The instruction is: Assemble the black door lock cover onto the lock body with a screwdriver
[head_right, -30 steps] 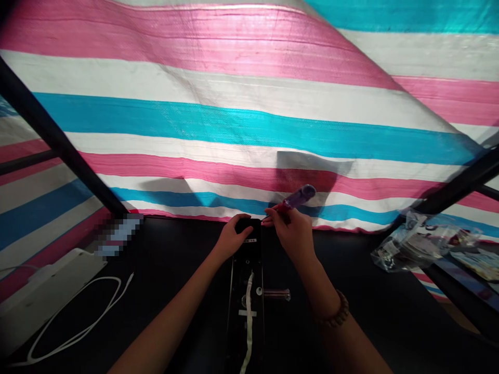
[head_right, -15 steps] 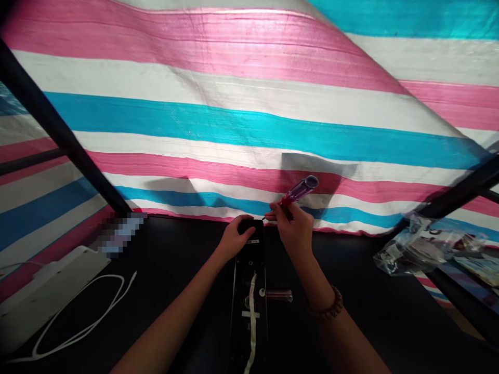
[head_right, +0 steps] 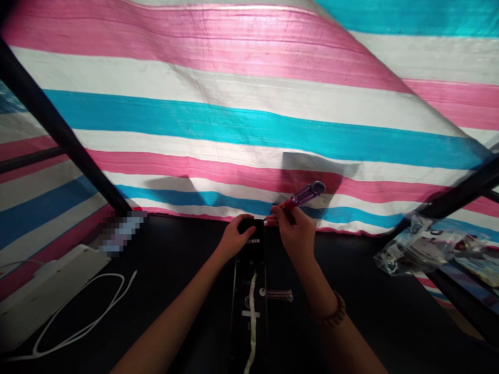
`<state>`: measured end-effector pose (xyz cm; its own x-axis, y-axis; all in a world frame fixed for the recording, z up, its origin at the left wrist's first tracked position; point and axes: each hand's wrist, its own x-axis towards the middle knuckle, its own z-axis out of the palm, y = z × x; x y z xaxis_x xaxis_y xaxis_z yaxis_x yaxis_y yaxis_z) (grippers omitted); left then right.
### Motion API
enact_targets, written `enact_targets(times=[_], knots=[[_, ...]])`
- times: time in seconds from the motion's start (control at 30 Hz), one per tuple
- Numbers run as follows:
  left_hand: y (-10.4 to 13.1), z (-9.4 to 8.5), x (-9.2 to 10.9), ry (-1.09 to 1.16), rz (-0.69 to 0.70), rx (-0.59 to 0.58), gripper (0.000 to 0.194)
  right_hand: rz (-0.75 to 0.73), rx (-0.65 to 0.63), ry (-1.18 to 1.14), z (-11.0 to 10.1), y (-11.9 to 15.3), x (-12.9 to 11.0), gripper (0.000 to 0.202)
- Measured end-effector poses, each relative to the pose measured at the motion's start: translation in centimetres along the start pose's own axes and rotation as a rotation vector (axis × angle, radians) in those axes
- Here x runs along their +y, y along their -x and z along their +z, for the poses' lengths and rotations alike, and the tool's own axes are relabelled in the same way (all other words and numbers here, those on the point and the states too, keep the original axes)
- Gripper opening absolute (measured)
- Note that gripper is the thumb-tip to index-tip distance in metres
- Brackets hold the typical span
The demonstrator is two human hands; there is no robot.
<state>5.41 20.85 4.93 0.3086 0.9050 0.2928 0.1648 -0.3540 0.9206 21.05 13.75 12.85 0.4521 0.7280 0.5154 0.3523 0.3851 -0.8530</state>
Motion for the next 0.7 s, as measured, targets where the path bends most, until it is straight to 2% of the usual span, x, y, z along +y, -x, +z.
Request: enact_targets(times=[0.7], knots=[[0.0,0.05,0.09,-0.043,0.032,0.014,0.026,-0.028,0.008,-0.008,-0.26,0.88,0.52,0.024]])
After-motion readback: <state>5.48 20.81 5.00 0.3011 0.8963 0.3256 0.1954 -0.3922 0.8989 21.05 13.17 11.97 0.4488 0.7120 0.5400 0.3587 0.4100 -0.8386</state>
